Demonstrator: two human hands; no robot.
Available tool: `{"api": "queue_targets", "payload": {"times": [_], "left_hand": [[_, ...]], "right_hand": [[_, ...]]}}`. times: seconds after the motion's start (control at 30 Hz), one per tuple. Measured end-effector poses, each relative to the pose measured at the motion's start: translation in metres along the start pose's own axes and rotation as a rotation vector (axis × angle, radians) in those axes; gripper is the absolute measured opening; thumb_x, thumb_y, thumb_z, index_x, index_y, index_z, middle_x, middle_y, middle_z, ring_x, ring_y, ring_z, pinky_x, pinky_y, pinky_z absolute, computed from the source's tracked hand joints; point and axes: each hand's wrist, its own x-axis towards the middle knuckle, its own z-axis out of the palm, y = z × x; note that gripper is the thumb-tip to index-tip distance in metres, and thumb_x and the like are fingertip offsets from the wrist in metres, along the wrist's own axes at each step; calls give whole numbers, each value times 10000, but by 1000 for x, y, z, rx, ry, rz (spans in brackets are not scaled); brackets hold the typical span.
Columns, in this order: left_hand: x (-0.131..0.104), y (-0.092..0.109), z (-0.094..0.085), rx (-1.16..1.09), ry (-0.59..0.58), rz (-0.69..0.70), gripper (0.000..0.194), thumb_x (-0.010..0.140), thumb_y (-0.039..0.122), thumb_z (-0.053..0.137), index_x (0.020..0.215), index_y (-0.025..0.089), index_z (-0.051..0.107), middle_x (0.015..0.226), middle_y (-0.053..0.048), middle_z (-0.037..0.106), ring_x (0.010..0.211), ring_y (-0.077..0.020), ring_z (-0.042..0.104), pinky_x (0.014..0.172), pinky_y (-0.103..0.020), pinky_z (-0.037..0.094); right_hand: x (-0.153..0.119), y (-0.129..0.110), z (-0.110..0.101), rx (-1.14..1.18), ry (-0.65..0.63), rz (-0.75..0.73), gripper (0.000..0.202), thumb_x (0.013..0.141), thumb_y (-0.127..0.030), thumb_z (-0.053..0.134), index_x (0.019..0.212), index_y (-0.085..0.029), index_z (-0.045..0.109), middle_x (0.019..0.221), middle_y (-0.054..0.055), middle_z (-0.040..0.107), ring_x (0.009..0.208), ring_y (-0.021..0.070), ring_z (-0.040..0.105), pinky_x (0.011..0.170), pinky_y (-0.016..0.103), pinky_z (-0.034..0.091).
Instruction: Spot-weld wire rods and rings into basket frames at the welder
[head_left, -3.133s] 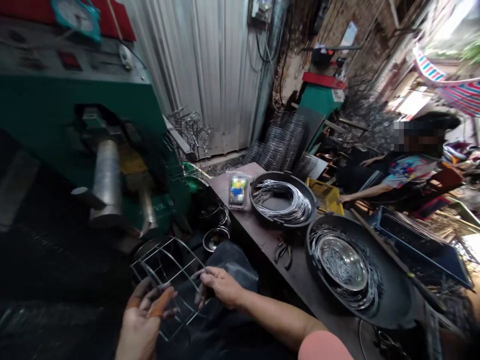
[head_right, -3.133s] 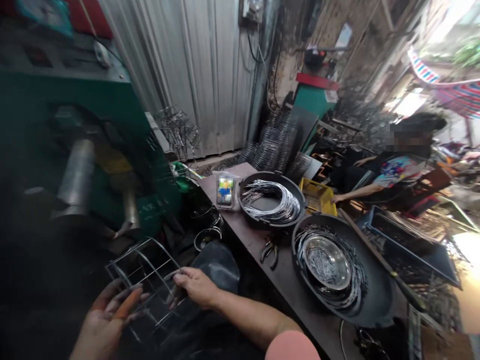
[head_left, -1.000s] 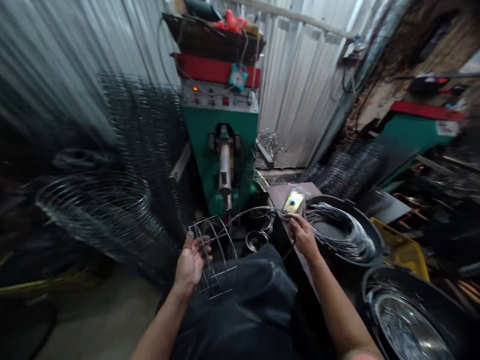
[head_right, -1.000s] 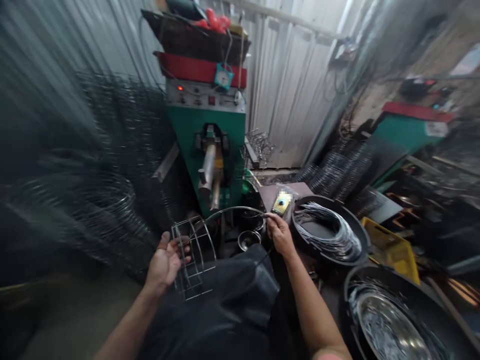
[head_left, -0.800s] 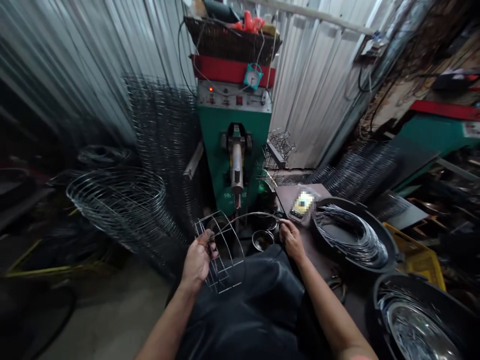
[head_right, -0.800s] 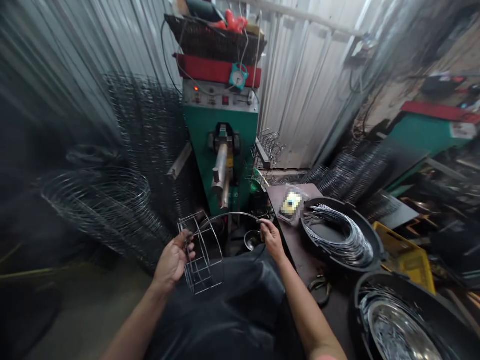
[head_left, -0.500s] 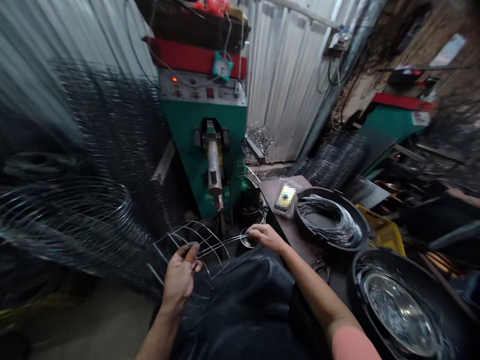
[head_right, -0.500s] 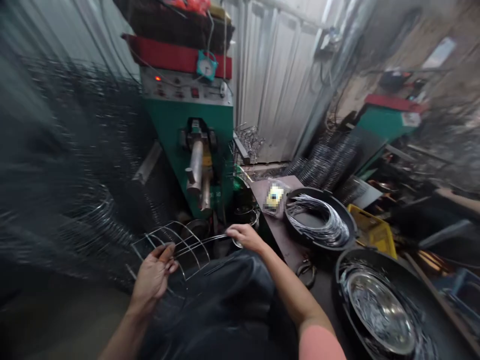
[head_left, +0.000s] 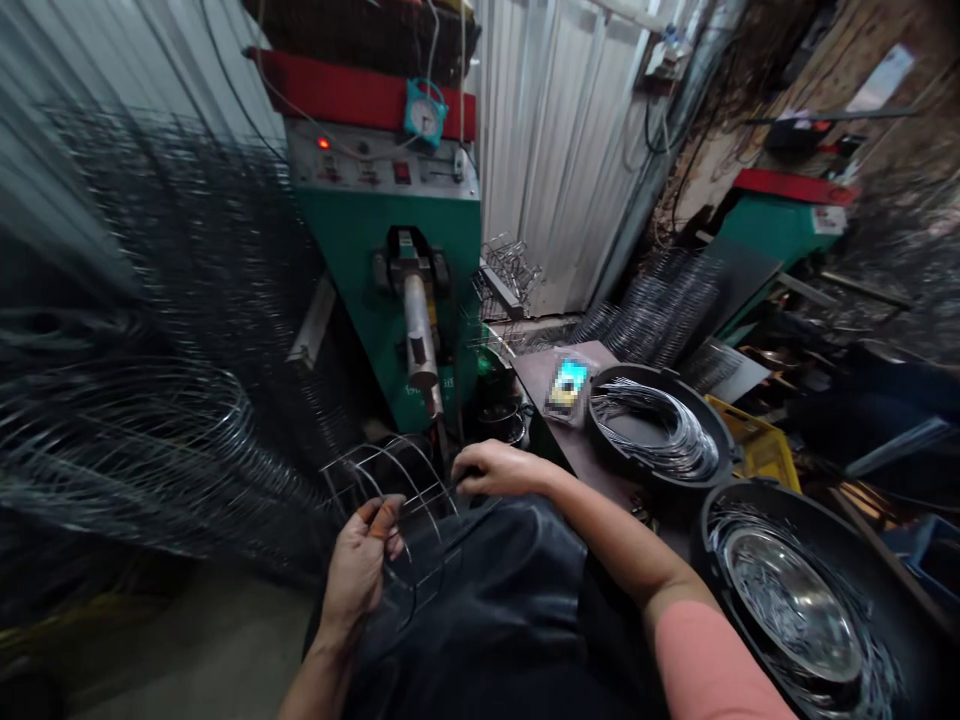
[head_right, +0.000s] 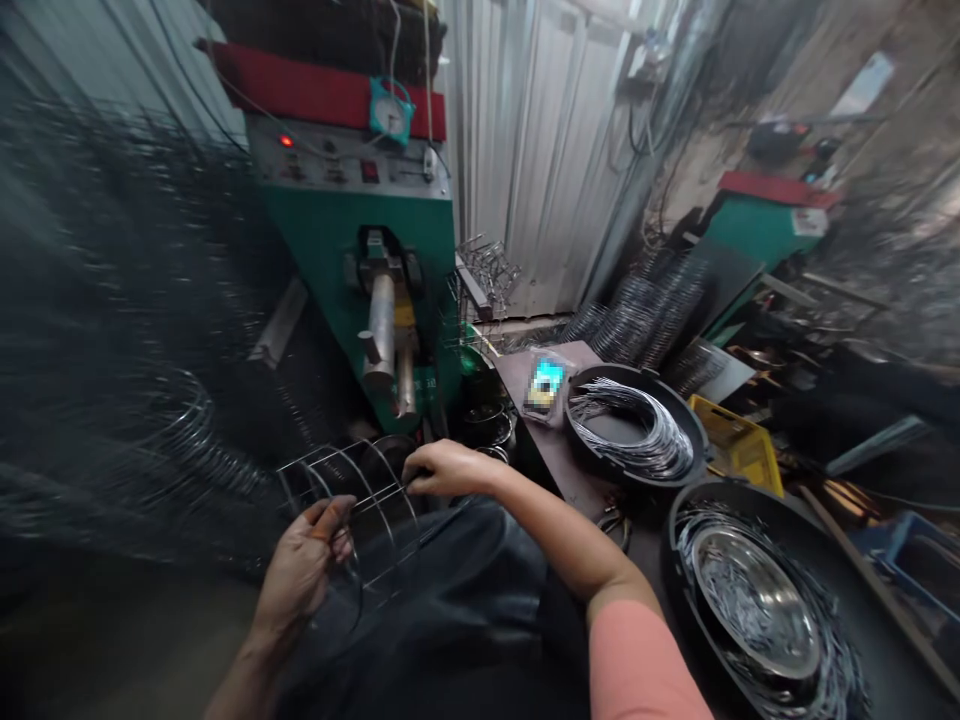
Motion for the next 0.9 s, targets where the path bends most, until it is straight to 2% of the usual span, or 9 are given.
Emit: {"api": "queue_targets", "payload": {"times": [0.1,0.23,0.43,0.53,0.73,0.9], "left_hand": [[-1,6,3,-74,-33,-32,420,588,477,700,823,149,582,581,50,467,456,-47,395,406,-182,319],[2,9,6,-51,-69,4,391,605,443,701,835,159,564,528,56,465,426,-61,398,382,-187,301],[4,4,-1,-20,-77,10,358,625,377,684,886,166,560,517,53,491,422,-70,396,387,-193,305],[2,4,-3,25,-55,18,363,615,358,681,898,159,567,507,55,485,434,-71,401,407,-194,318],[0,-1,-7,58,62,-40,436,517,419,703,824,138,573,498,57,466,388,-64,366,355,-201,267],[-1,-6,-15,16,58,-122,440,457,381,723,786,130,572,448,76,418,373,-51,310,351,-194,234]], "right_hand": [[-3,3,-6,124,75,60,120,713,-125,625,828,-138,656,770,-1,628,723,117,560,643,191,403],[-2,8,-2,297,163,161,84,706,-158,621,786,-141,642,674,-26,591,628,98,521,591,193,387],[-2,13,19,535,132,189,134,674,-254,660,753,-148,639,694,-21,595,667,116,530,626,215,407],[-3,10,31,553,126,185,144,677,-277,666,750,-154,648,703,-20,606,682,123,541,646,223,415],[0,0,53,518,222,188,117,693,-249,665,759,-153,657,686,-13,623,676,130,562,637,221,423],[-2,10,55,375,273,126,86,689,-204,678,757,-153,662,704,-1,624,674,128,562,635,220,417]]}}
